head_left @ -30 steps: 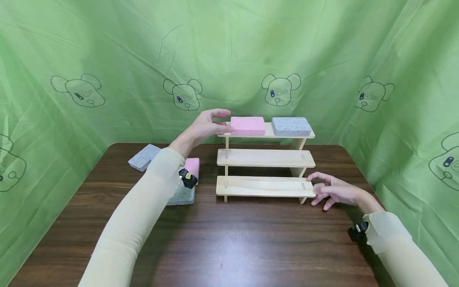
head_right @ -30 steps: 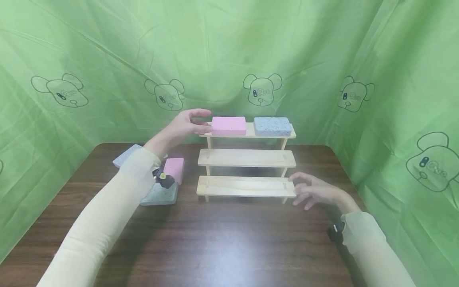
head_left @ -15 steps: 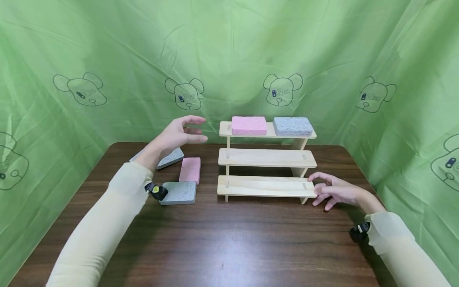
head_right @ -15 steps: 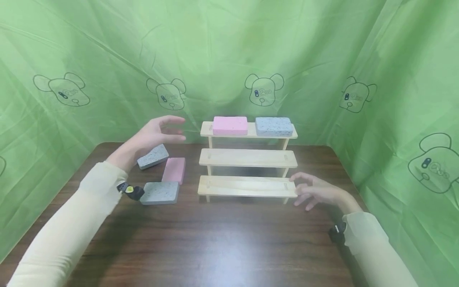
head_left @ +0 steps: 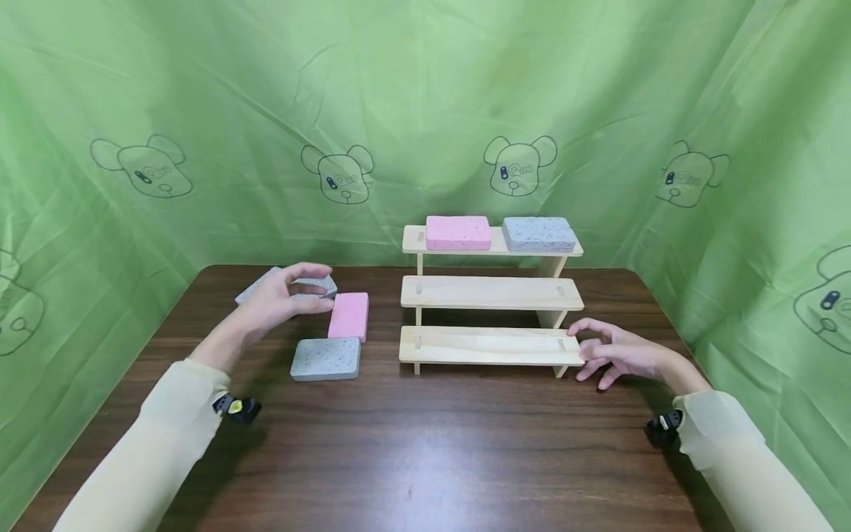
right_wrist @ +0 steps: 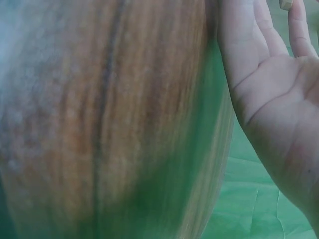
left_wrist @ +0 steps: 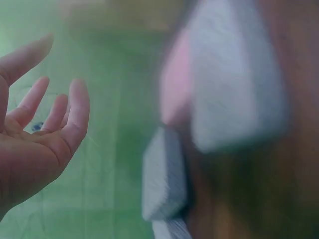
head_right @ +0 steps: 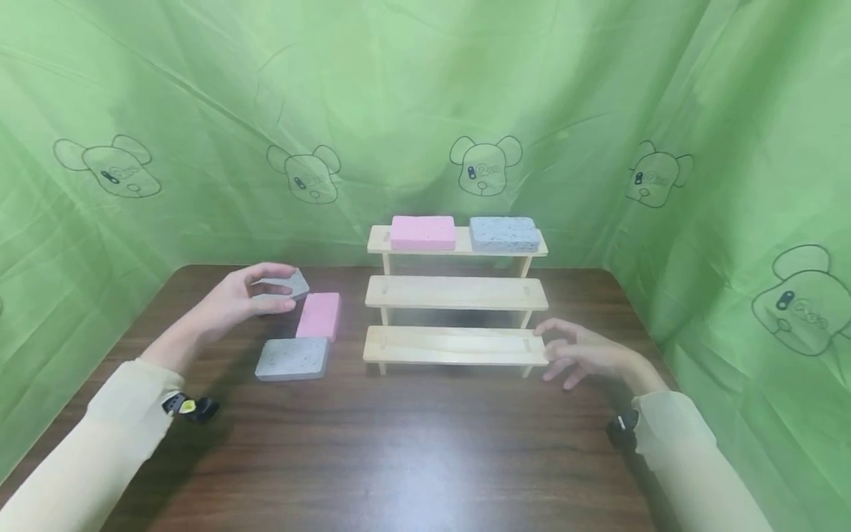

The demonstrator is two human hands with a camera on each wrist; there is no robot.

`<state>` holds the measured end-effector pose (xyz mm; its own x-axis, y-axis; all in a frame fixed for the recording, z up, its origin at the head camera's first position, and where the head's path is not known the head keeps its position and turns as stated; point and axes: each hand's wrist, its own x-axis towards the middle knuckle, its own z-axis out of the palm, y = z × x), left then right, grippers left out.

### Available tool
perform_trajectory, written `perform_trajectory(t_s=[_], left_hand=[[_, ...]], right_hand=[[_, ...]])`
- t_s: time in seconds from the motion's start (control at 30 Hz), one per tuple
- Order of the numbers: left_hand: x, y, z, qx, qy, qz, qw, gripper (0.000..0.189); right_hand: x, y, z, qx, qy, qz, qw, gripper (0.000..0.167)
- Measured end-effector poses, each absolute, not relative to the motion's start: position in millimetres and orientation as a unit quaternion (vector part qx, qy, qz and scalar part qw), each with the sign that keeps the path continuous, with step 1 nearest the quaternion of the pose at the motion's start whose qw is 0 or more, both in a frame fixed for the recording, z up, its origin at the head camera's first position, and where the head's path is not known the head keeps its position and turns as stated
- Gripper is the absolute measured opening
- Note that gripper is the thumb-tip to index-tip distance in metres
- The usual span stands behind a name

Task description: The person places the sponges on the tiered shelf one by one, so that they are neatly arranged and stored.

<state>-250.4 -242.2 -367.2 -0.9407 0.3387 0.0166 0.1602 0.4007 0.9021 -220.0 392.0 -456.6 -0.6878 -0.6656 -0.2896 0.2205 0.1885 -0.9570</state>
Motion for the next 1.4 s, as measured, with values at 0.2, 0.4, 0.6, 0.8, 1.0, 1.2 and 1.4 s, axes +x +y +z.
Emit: perform_trajectory(t_s=[0.2,0.4,0.6,0.8,1.0,1.2,1.4], left_hand=[[-229,-272,-396,0.16,0.83,0.529,0.071,0.068],[-217,-291,-418,0.166,0.822,0.54,0.07,0.076],[-214,-297,-437,0.179,0.809,0.552,0.098,0.088],[-209,-295,-451,0.192,0.824,0.521,0.117,0.097],[-206,-293,-453,0.178,0.828,0.521,0.111,0.096],[-205,-292,-454,0.173,0.824,0.527,0.113,0.092],[-205,-293,-455,0.166,0.826,0.523,0.125,0.09]], right_hand=[[-221,388,-454,-0.175,0.675,-0.618,0.364,0.039],[-221,389,-453,-0.168,0.677,-0.619,0.361,0.039],[-220,392,-456,-0.16,0.682,-0.618,0.357,0.04],[-220,391,-456,-0.158,0.684,-0.617,0.354,0.039],[-219,390,-455,-0.16,0.686,-0.616,0.353,0.039],[-219,389,-454,-0.159,0.686,-0.615,0.354,0.038],[-218,389,-453,-0.16,0.689,-0.612,0.353,0.038]])
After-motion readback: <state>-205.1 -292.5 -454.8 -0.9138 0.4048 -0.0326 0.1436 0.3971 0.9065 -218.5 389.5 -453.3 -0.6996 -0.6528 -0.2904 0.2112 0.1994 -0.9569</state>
